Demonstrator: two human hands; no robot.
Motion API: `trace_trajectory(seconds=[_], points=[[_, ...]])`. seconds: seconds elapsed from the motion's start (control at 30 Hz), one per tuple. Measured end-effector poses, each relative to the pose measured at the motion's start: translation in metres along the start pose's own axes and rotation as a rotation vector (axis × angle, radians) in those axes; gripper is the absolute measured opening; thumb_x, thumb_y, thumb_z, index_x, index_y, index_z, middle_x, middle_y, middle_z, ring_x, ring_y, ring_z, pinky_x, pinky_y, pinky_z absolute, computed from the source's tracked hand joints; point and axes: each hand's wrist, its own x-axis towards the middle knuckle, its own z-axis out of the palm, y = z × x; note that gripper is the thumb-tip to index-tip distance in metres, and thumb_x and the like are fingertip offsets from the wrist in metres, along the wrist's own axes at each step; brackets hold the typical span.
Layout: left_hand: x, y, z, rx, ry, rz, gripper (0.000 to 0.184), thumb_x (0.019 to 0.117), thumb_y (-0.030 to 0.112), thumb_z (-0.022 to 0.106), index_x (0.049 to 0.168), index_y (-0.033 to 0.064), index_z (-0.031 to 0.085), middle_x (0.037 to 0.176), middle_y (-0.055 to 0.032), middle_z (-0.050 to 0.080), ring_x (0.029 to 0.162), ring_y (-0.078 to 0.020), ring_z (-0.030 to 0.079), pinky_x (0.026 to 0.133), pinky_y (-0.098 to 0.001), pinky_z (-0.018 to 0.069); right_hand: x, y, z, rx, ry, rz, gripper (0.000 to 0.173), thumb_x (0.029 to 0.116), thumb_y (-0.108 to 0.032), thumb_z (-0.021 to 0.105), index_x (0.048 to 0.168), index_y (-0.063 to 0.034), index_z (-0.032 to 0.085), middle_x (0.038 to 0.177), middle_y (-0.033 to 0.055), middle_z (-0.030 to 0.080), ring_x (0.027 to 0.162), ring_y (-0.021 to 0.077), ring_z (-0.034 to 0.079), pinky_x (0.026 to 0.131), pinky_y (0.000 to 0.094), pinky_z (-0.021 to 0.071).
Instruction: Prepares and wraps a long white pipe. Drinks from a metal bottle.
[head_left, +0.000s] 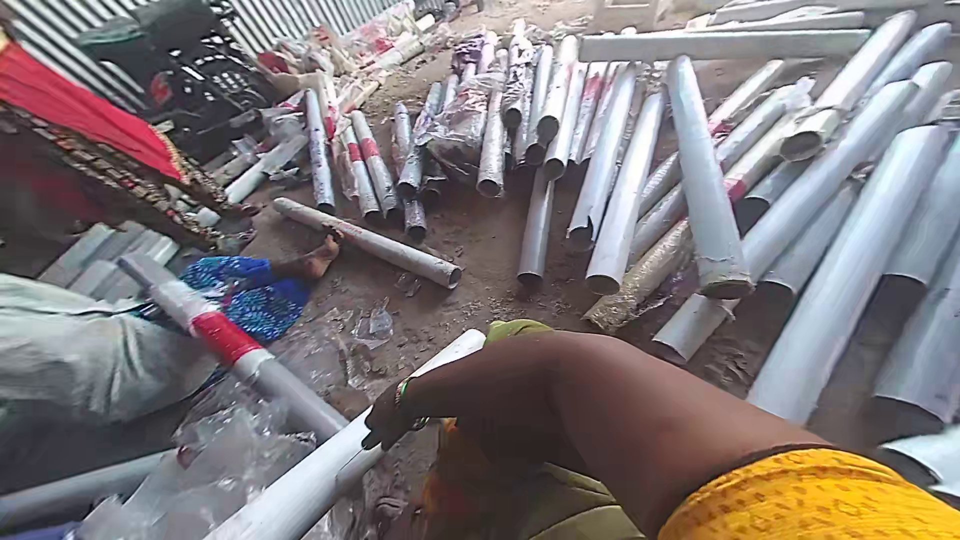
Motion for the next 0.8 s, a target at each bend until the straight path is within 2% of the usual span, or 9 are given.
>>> trace_trajectory(seconds=[0.07,0.13,0.23,0.37,0.43,0.57,0.7,0.8], points=[[0.041,-0.031,0.005,0.069,-0.008,0.033,0.046,0.1117,0.021,0.033,0.15,-0.0033,0.041,0.153,-0.0261,0.043,0.144,-0.0372,0.04,0.119,-0.0482,0.0267,-0.003,-0.002,-0.007,-0.056,-0.038,0.001,0.043,0.1086,-0.032,0.053,0.13,0.0034,0.065,0.121,0.0263,0.068,0.113,0.0423,0.065,0.095,0.0624,0.0482],[0.103,-0.078,0.021,0.039,0.034,0.079,0.045,0.1106,0.027,0.038,0.147,0.0025,0.048,0.148,-0.0237,0.05,0.14,-0.0377,0.045,0.117,-0.0525,0.0309,-0.004,-0.002,-0.013,-0.063,-0.063,0.035,0.045,0.109,-0.033,0.052,0.127,0.0065,0.064,0.117,0.0287,0.067,0.109,0.044,0.066,0.092,0.0634,0.0487],[0.139,-0.101,0.026,-0.077,0.009,0.079,0.048,0.1088,0.036,0.043,0.146,0.0057,0.05,0.145,-0.0204,0.054,0.139,-0.0339,0.048,0.116,-0.0515,0.0319,-0.01,-0.004,-0.022,-0.02,-0.061,0.11,0.044,0.1085,-0.033,0.053,0.122,0.0084,0.061,0.115,0.0302,0.065,0.109,0.0448,0.065,0.091,0.0644,0.0472],[0.134,-0.101,0.02,-0.113,0.015,0.08,0.055,0.1067,0.046,0.043,0.147,0.0094,0.05,0.144,-0.0182,0.056,0.138,-0.0329,0.049,0.116,-0.0533,0.0332,-0.011,-0.001,-0.026,0.013,-0.056,0.154,0.045,0.1094,-0.033,0.051,0.128,0.0069,0.06,0.113,0.0281,0.067,0.105,0.0413,0.066,0.093,0.0614,0.0475],[0.132,-0.099,0.017,-0.119,0.014,0.087,0.055,0.1065,0.047,0.043,0.148,0.0102,0.049,0.145,-0.018,0.056,0.138,-0.0328,0.049,0.116,-0.0534,0.0334,-0.008,0.004,-0.024,0.007,-0.053,0.172,0.046,0.11,-0.035,0.049,0.127,0.0056,0.06,0.109,0.0259,0.068,0.098,0.0386,0.067,0.089,0.0597,0.0484],[0.13,-0.098,0.014,-0.087,0.022,0.111,0.056,0.1063,0.046,0.044,0.149,0.0104,0.047,0.146,-0.0193,0.054,0.139,-0.0334,0.048,0.116,-0.0539,0.0325,0.001,0.017,-0.017,-0.022,-0.061,0.195,0.046,0.1093,-0.038,0.05,0.123,0.0047,0.061,0.104,0.0236,0.069,0.093,0.0369,0.068,0.087,0.0584,0.0502],[0.126,-0.095,0.012,-0.117,0.122,0.181,0.057,0.105,0.046,0.048,0.149,0.0093,0.048,0.143,-0.0179,0.057,0.134,-0.0335,0.052,0.115,-0.0536,0.0358,0.001,0.022,-0.015,-0.044,-0.06,0.195,0.044,0.1091,-0.036,0.05,0.121,0.0051,0.062,0.102,0.0231,0.069,0.09,0.0364,0.068,0.085,0.0577,0.0506],[0.111,-0.09,0.007,-0.243,0.23,0.273,0.056,0.1048,0.043,0.05,0.149,0.0088,0.047,0.143,-0.0157,0.057,0.132,-0.0302,0.055,0.113,-0.0501,0.0388,-0.005,0.022,-0.015,-0.013,-0.047,0.226,0.045,0.1084,-0.036,0.052,0.126,0.0047,0.06,0.107,0.0242,0.069,0.095,0.0376,0.068,0.088,0.0582,0.0499]])
